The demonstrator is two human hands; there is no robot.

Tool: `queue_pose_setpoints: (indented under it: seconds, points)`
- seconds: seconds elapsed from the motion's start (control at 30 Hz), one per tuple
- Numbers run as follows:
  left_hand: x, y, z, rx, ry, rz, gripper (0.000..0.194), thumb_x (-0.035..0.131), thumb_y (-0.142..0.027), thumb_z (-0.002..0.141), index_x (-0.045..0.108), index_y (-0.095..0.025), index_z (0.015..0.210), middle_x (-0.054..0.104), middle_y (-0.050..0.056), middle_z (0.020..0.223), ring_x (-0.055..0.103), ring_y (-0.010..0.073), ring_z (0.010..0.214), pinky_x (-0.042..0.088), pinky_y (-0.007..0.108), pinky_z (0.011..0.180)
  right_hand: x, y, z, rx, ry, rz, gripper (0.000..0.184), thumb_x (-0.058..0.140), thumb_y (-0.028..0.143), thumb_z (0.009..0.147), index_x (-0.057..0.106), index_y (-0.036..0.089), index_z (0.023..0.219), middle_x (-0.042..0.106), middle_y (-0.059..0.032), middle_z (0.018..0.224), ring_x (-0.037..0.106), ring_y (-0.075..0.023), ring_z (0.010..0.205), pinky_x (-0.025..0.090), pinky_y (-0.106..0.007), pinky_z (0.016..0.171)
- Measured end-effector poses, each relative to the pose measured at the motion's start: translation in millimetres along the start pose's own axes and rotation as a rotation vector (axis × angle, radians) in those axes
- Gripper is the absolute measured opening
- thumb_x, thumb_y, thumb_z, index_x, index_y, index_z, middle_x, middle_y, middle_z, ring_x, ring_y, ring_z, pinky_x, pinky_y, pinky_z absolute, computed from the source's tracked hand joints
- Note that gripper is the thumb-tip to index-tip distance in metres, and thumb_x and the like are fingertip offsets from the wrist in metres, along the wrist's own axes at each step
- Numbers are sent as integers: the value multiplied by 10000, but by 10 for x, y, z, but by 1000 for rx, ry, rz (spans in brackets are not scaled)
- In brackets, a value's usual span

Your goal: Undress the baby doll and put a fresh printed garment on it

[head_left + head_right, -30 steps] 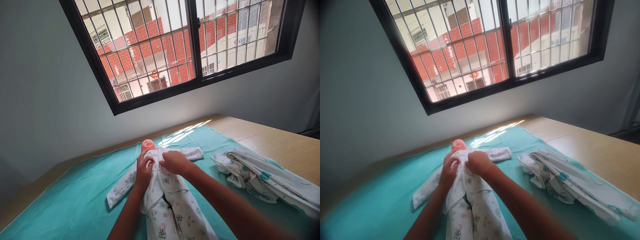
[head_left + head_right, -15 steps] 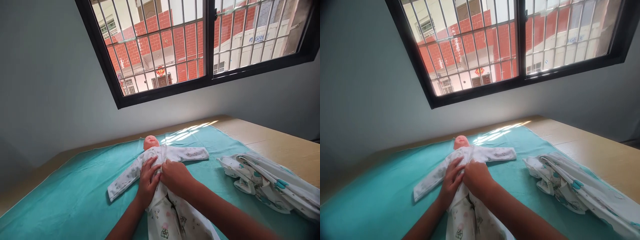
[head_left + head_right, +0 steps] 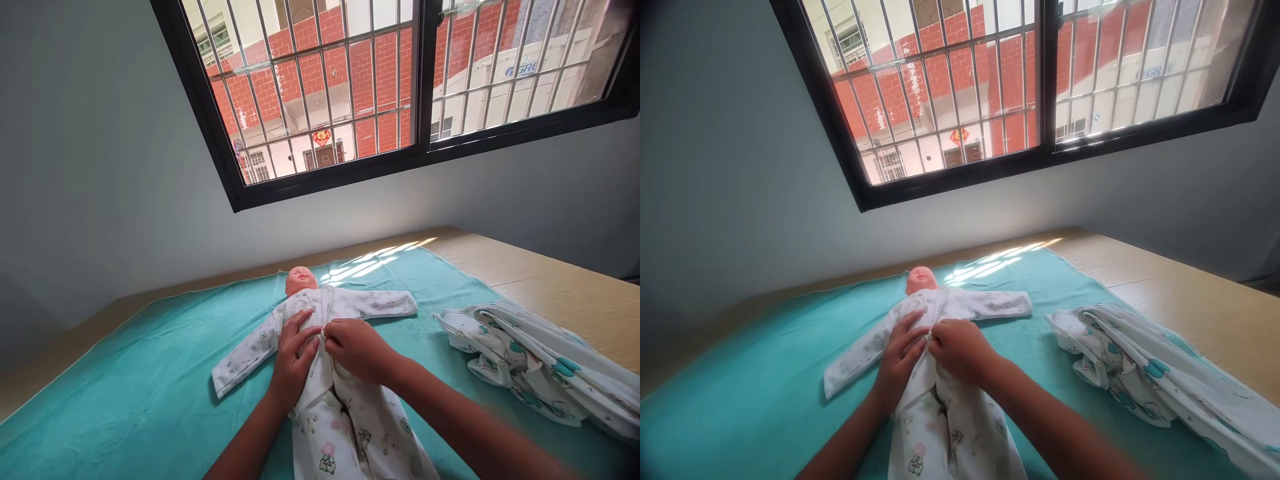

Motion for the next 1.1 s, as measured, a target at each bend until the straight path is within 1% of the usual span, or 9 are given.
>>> queue_pose_setpoints:
  seconds: [0.1,0.17,0.27,0.37,0.43,0.53,0.67,0.93,1.1]
  points:
    - [5,-11,27,-44,5,-24,238,543,-245,866,718,-292,1019,514,17,1385,382,236,1339,253,475,1154,-11,-63,19,-36,46,204,221,480,150,790,510,180,573,537,27,607,410,-106,584,255,-244,577]
    - [1,-31,42,-66,1,-30,231,543,-222,847,727,-280,974,527,16,1372,392,238,1332,259,473,1151,-20,-71,19,-53,50,250,218,482,145,777,503,181,563,520,38,584,401,-103,576,260,-239,578]
    - [0,-52,58,-108,-2,-33,244,530,-173,815,728,-266,924,555,17,1340,405,237,1319,268,471,1146,-34,-58,14,-53,20,208,214,491,147,789,522,181,580,542,30,598,394,-104,570,259,-246,580]
    - [19,-74,65,-133,5,-24,285,505,-128,790,720,-262,919,571,17,1319,418,235,1309,272,472,1142,-37,-40,11,-39,-25,156,212,473,155,839,562,177,648,605,-3,687,446,-113,608,276,-252,600]
    - [17,-91,67,-130,-8,-3,275,499,-119,780,709,-252,896,576,21,1308,430,239,1297,284,474,1133,-21,-29,8,-33,-45,126,219,452,167,875,570,176,691,625,-20,738,482,-121,643,286,-253,616]
    - [10,-104,70,-121,-32,41,231,494,-114,771,678,-235,843,581,27,1286,443,242,1277,308,469,1113,26,-32,0,-11,-62,50,220,434,184,902,554,177,717,621,-28,755,498,-129,658,275,-262,618]
    - [27,-113,82,-114,-24,80,215,476,-104,768,647,-228,810,577,29,1275,451,237,1257,340,451,1083,51,-50,-29,30,-104,-25,200,433,186,904,529,183,729,602,-19,750,482,-125,638,237,-276,600]
    - [24,-129,81,-74,-15,112,86,559,-192,793,621,-224,844,569,58,1277,459,265,1246,346,475,1062,12,-71,-90,53,-174,30,205,435,201,914,518,196,727,585,9,755,459,-113,625,233,-266,589]
    - [-6,-169,83,-11,-14,195,54,567,-193,808,602,-233,823,579,45,1262,487,258,1211,381,452,1031,-15,-30,-78,-51,-153,117,158,469,176,885,553,201,754,601,14,786,487,-113,668,265,-242,606]
Point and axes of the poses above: each hand's wrist, its own z-axis towards the middle knuckle, its own x-axis out of the palm, y = z × x, the point moved 10 cm from there along z, towards the middle knuckle
